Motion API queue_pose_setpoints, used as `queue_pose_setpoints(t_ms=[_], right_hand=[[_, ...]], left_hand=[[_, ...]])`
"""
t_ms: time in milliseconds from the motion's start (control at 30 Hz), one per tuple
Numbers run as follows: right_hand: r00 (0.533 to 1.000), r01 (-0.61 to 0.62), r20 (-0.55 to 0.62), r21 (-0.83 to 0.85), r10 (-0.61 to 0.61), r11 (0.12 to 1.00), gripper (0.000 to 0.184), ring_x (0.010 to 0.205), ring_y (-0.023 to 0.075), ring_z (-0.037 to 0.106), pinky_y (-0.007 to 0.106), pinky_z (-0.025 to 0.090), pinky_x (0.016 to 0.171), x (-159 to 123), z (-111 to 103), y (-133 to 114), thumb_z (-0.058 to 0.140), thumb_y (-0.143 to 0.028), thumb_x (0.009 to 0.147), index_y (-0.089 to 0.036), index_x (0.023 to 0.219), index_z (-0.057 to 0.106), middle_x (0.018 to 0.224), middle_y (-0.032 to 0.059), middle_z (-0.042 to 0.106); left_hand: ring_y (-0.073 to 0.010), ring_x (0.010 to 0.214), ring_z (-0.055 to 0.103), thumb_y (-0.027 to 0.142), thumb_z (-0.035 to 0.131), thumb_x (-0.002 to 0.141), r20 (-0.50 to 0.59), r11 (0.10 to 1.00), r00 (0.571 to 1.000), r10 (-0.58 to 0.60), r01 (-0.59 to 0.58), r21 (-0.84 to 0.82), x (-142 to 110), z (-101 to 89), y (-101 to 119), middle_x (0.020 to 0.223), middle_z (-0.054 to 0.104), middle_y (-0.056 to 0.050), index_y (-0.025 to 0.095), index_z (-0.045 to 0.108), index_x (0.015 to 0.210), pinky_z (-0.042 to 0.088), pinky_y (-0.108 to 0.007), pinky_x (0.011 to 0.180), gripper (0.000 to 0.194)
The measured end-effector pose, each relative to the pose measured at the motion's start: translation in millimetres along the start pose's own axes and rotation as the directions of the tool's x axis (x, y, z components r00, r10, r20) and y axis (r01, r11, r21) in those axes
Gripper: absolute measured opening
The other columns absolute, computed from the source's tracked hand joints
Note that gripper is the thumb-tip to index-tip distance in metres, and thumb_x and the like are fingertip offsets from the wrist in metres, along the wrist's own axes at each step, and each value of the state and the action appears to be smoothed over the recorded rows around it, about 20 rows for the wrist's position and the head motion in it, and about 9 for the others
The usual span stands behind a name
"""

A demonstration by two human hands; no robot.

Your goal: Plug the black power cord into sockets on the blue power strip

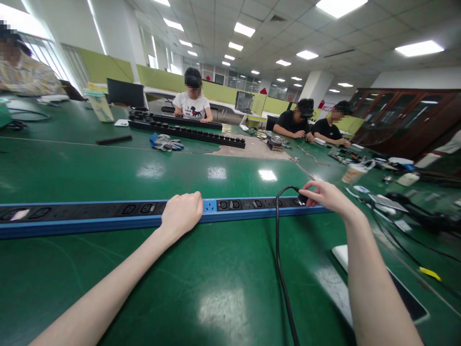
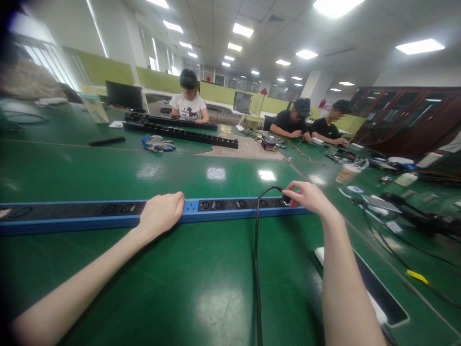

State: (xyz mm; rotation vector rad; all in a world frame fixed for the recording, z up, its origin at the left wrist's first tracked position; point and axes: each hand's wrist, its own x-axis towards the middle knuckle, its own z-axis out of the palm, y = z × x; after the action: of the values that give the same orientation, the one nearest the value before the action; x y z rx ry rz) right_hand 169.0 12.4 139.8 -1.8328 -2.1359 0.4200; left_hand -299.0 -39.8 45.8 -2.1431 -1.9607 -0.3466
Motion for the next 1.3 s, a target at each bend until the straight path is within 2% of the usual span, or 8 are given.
queue_pose_setpoints(t_ms=[100,167,333,433,533,733,900,1300], right_hand=[[0.992,-0.119,0.068,0.224,0.106,0.967,0.051,0.074,0.0221,0.075,0.029,0.057,0.067,-5,0,8,0.064,-0.070,0.088,-0.023,0.105,0.069,0.080,0.0066,0.078],[0.980,-0.199,0.070,0.280,0.187,0.939,0.053,0.074,0.0232,0.075,0.031,0.059,0.066,-5,4,8,0.061,-0.072,0.089,-0.022,0.104,0.068,0.080,0.0082,0.078],[0.963,-0.261,-0.036,0.115,0.266,0.959,0.038,0.062,0.0206,0.071,0.028,0.056,0.058,2,13,2,0.067,-0.060,0.088,-0.022,0.092,0.071,0.066,0.0047,0.072],[0.973,-0.221,-0.065,0.026,0.223,0.975,0.025,0.062,0.0187,0.069,0.026,0.054,0.059,4,12,0,0.069,-0.047,0.088,-0.023,0.093,0.073,0.066,0.0027,0.072],[0.985,-0.159,-0.071,-0.051,0.155,0.986,0.023,0.066,0.0180,0.069,0.025,0.053,0.062,3,8,-2,0.068,-0.040,0.087,-0.022,0.102,0.072,0.074,0.0031,0.075],[0.997,0.071,0.047,-0.229,-0.062,0.971,0.026,0.085,0.0186,0.071,0.024,0.049,0.072,4,15,-13,0.062,-0.028,0.088,-0.020,0.111,0.071,0.097,0.0047,0.078],[0.998,0.051,0.002,-0.434,-0.055,0.900,0.026,0.084,0.0212,0.071,0.027,0.046,0.070,11,24,-16,0.061,-0.024,0.088,-0.023,0.109,0.075,0.093,0.0050,0.078],[0.989,0.147,0.027,-0.387,-0.149,0.910,0.023,0.078,0.0184,0.069,0.026,0.046,0.070,13,23,-17,0.068,-0.029,0.086,-0.025,0.107,0.076,0.086,0.0014,0.076]], left_hand=[[-0.0289,0.082,0.071,0.035,0.025,0.105,-0.008,1.000,1.000,0.006,-0.006,0.013,1,2.3,-1,0.089,0.076,-0.012,0.018,0.067,0.094,0.045,-0.038,0.076,0.047],[-0.0287,0.082,0.071,0.036,0.025,0.105,-0.006,1.000,1.000,0.002,-0.002,0.020,1,3.2,-1,0.090,0.076,-0.012,0.018,0.068,0.094,0.044,-0.038,0.076,0.047],[-0.0290,0.080,0.071,0.036,0.024,0.105,-0.010,0.999,1.000,0.012,-0.011,0.034,1,4.7,-1,0.088,0.075,-0.012,0.019,0.068,0.094,0.043,-0.038,0.074,0.049],[-0.0298,0.079,0.070,0.036,0.022,0.105,-0.015,0.999,1.000,0.021,-0.020,0.036,1,5.5,-2,0.088,0.075,-0.011,0.020,0.068,0.094,0.042,-0.038,0.072,0.050],[-0.0302,0.080,0.070,0.037,0.022,0.105,-0.004,0.999,1.000,0.014,-0.014,0.032,1,4.8,-1,0.089,0.076,-0.012,0.019,0.069,0.095,0.043,-0.038,0.074,0.051],[-0.0311,0.083,0.071,0.037,0.022,0.105,0.035,1.000,0.999,-0.012,0.011,0.018,1,-0.3,2,0.092,0.076,-0.014,0.018,0.071,0.098,0.045,-0.040,0.076,0.053],[-0.0302,0.084,0.071,0.037,0.024,0.104,0.036,1.000,0.999,-0.008,0.008,0.011,0,-2.4,2,0.092,0.076,-0.014,0.018,0.071,0.098,0.046,-0.039,0.078,0.051],[-0.0302,0.086,0.072,0.037,0.024,0.104,0.046,1.000,0.999,-0.027,0.027,0.016,-1,-2.7,3,0.095,0.077,-0.015,0.017,0.070,0.100,0.047,-0.039,0.081,0.050]])
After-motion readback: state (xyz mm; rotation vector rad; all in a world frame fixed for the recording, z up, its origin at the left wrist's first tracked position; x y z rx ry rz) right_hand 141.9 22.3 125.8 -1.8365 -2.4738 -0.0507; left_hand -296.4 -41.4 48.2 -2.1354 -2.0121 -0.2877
